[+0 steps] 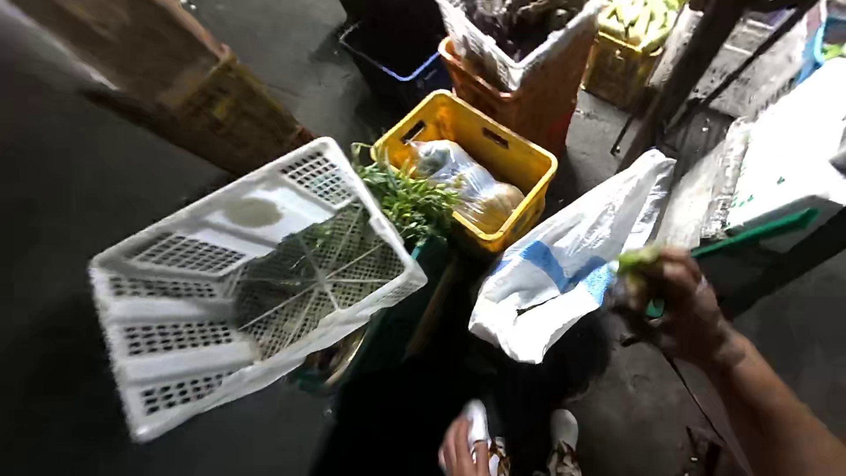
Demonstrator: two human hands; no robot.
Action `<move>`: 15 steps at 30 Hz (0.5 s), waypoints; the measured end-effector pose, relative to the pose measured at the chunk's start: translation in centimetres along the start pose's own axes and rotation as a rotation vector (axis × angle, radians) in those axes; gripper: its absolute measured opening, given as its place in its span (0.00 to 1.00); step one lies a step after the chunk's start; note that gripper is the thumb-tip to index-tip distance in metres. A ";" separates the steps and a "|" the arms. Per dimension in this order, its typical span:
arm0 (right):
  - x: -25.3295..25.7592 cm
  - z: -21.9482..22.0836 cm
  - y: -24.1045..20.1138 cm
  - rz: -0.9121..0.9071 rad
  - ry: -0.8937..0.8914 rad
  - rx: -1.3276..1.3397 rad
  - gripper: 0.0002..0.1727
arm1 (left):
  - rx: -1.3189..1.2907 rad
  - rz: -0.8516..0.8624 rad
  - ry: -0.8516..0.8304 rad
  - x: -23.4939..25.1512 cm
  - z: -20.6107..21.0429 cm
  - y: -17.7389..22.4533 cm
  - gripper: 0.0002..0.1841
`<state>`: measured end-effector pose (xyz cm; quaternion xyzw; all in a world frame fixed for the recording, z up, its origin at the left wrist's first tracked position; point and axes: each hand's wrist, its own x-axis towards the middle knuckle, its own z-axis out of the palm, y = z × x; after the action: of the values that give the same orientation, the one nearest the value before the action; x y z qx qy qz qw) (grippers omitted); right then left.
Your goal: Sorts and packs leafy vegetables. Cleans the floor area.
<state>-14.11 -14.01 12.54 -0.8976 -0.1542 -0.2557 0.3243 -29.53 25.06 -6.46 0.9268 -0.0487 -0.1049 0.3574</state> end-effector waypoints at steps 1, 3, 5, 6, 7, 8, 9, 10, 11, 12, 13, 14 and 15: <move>2.4 -0.3 0.1 -0.042 -0.048 -0.040 0.28 | -0.046 0.090 0.201 3.9 -1.3 2.5 0.26; 6.0 0.1 0.3 -0.082 -0.155 -0.044 0.28 | -0.091 0.231 0.433 12.6 -4.4 8.7 0.23; 7.5 1.4 0.0 -0.054 -0.262 0.027 0.29 | -0.037 0.229 0.259 19.0 -6.4 14.3 0.22; 8.0 2.0 -0.2 -0.043 -0.298 0.065 0.29 | 0.056 0.172 0.007 21.6 -7.1 16.6 0.26; 8.1 2.4 -0.6 -0.032 -0.328 0.086 0.28 | 0.192 0.110 -0.232 23.8 -6.9 18.3 0.29; 8.0 2.7 -1.1 -0.020 -0.356 0.106 0.28 | 0.318 0.056 -0.406 25.4 -5.9 19.1 0.30; 7.8 2.8 -1.5 -0.010 -0.380 0.129 0.28 | 0.410 0.015 -0.499 26.2 -4.9 19.1 0.26; 7.6 2.8 -2.0 -0.004 -0.397 0.158 0.29 | 0.435 -0.017 -0.513 26.1 -4.5 18.6 0.19; 7.5 2.7 -2.3 -0.002 -0.412 0.186 0.29 | 0.395 -0.053 -0.444 25.6 -4.4 17.8 0.16; 7.4 2.4 -2.5 -0.003 -0.432 0.216 0.29 | 0.300 -0.095 -0.303 24.8 -4.7 16.9 0.16; 7.3 2.2 -2.7 -0.002 -0.458 0.246 0.29 | 0.175 -0.142 -0.139 24.0 -5.0 16.0 0.17; 7.1 2.2 -2.8 0.003 -0.495 0.275 0.28 | 0.042 -0.186 0.024 23.3 -5.2 15.0 0.17; 6.9 2.4 -2.8 0.006 -0.541 0.299 0.28 | -0.066 -0.234 0.152 22.6 -5.2 14.1 0.18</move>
<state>-8.87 -9.62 16.22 -0.8759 -0.2682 0.0193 0.4007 -6.56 14.25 3.16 0.9190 0.0906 -0.0768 0.3758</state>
